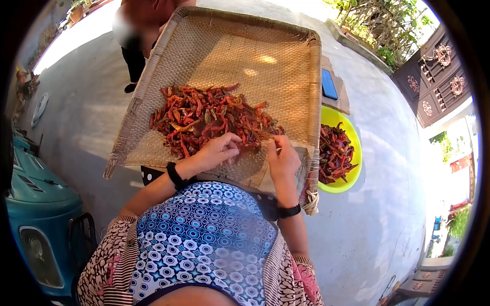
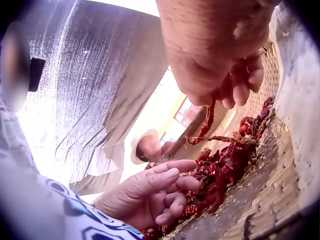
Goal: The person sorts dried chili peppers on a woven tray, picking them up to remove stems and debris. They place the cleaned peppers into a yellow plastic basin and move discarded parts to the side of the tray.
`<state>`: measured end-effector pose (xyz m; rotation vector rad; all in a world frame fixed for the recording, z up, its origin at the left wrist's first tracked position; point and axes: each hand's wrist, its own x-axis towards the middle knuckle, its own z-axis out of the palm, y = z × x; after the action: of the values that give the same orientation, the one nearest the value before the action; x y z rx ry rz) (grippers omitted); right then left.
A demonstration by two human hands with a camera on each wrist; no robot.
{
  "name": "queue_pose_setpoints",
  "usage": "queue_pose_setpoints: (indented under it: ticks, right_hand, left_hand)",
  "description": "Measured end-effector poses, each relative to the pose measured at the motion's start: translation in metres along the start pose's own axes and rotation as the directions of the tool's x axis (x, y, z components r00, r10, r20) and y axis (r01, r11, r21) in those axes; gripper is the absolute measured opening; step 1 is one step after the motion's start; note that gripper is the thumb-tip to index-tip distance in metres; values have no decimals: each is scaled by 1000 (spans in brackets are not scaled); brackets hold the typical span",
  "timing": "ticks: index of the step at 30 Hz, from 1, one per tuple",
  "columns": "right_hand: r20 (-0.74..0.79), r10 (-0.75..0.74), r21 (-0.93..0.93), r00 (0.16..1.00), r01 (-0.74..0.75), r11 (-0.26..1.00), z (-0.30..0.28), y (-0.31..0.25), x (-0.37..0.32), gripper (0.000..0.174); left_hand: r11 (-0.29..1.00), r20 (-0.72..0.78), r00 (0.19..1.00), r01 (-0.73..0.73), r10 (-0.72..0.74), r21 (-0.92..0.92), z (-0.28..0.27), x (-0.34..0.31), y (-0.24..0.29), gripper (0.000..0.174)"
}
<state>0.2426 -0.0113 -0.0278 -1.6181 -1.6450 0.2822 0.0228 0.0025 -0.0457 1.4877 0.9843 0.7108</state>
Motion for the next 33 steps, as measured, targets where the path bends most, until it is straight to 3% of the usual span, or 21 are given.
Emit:
queue_pose_setpoints:
  ticks: [4,7,9,12,16,18,19,21,22,25,27,28,30,33]
  right_hand:
    - [184,-12,102,983,-8,995,-5,-14,-4,16]
    - [375,-43,216,926,-42,976,-4,-15,-7,16]
    - [454,-50,296,889,-98,950,2,-9,-9,17]
    - [341,-103,-6,934,112,994,-2,-11,-6,20]
    - [306,147,147,940,-199,969,-9,19,5,29]
    - [313,267,315,912,-365,876,-21,29,13,31]
    - [234,341,495,910,-414,764,-27,31,15,30]
    - [118,513,800,850,-388,458,-41,28,18,28]
    - [145,545,818,826,-410,404,-45,26,19,24]
    - [458,301,600,836,-541,590,-33,12,10,24]
    - [672,51,370,739,-394,841,-14,-10,2,23]
    - [673,-24,354,739,-293,888,-1,-13,-2,23]
    - [675,-170,317,718,-74,945,22,-12,-7,23]
    - [724,-84,369,684,-281,886,21,-8,-5,22]
  left_hand:
    - [997,-126,992,5,-15,-81,4,-3,12,29]
    - [993,-34,999,11,-15,-113,-5,0,4,23]
    - [992,-57,998,3,-10,-126,-6,1,-1,21]
    - [984,-102,993,33,-51,-173,-6,-1,2,19]
    - [970,-139,990,-9,-25,-245,-8,2,-4,19]
    - [991,-190,981,-67,44,-115,-7,4,-9,20]
    - [994,-212,974,-94,82,-49,-7,5,-10,20]
    - [986,-177,983,-76,50,-147,-9,5,-10,20]
    - [979,-157,987,-67,36,-194,-10,6,-9,21]
    - [965,-139,990,-48,12,-259,-9,6,-6,18]
    - [954,-129,991,-58,21,-295,-8,5,-5,17]
    - [949,-124,992,-67,29,-308,-8,5,-3,16]
    - [952,-113,993,-60,27,-300,-10,5,-1,15]
    - [964,-131,991,-69,36,-256,-17,3,-1,18]
